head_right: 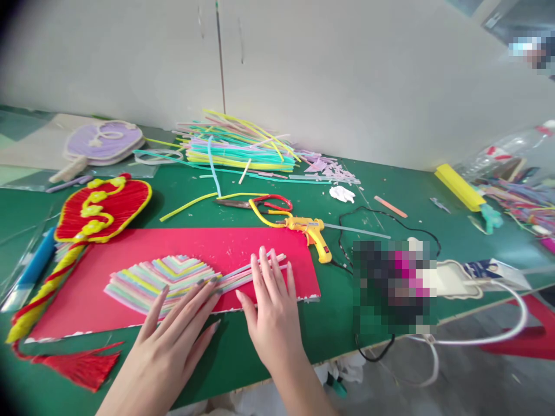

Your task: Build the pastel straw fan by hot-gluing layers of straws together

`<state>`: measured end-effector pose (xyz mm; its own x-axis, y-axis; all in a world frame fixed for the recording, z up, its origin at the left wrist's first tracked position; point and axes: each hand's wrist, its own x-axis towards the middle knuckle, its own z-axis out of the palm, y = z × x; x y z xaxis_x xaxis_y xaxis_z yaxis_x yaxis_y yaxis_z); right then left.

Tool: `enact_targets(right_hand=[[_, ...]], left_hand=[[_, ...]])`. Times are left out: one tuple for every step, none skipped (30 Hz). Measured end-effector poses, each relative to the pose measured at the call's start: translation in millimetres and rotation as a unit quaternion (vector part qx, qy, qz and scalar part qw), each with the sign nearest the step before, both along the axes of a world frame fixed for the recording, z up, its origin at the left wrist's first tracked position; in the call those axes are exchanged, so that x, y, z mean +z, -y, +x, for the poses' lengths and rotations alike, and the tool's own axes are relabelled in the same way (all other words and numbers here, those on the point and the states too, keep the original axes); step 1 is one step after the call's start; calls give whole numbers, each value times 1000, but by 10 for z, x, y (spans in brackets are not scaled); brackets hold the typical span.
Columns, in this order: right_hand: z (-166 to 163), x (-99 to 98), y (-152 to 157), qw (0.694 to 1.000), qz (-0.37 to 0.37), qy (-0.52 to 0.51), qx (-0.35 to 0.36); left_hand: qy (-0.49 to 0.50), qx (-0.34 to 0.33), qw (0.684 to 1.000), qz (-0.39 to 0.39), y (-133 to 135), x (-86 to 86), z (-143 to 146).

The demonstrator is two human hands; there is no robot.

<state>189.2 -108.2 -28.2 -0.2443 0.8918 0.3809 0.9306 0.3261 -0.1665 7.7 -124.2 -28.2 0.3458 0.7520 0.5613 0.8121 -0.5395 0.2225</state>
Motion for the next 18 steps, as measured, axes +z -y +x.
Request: enact_targets(right_hand=[[5,3,5,1000,20,-18,-7],[12,5,9,998,41,-39,-14],[19,5,12,996,62,-60,-17],[25,5,13,994,76,-77,-18],[27,5,12,992,83,-89,-15],[27,6,10,992,81,-95,-14],[22,9,6,992,75,-97,-15],[15,12,2,993,67,-96,-20],[5,15,-3,993,61,-95,-26],[-4,18,-7,994,57,-91,-31],[-13,20,-10,994,55,-87,-36],[-19,21,-12,994,55,-82,-38],[-22,20,-14,995,55,-78,-37],[-23,19,-14,995,55,-74,-34],[-22,18,-14,995,55,-73,-30],[-20,16,-14,995,54,-74,-27],[-18,15,-14,996,52,-75,-24],[-16,14,-14,996,48,-76,-22]], left_hand=[[1,-1,1000,1,0,1,0],[1,-2,1000,2,0,1,-1],[1,-3,1000,3,0,1,-2],[2,-3,1000,3,0,0,-2],[2,-2,1000,2,1,-2,-2],[2,-2,1000,-1,1,-4,-2],[2,-3,1000,-3,1,-6,-2],[1,-3,1000,-5,1,-7,-1],[0,-5,1000,-7,0,-8,-1],[-1,-6,1000,-7,0,-9,0],[-1,-7,1000,-5,-1,-11,0],[-1,-8,1000,-4,-1,-12,0],[0,-7,1000,-3,-1,-15,0],[1,-6,1000,-3,0,-18,-1],[2,-6,1000,-3,1,-21,-2],[3,-5,1000,-4,3,-25,-3],[3,-6,1000,-6,5,-28,-3],[3,-7,1000,-8,6,-30,-4]])
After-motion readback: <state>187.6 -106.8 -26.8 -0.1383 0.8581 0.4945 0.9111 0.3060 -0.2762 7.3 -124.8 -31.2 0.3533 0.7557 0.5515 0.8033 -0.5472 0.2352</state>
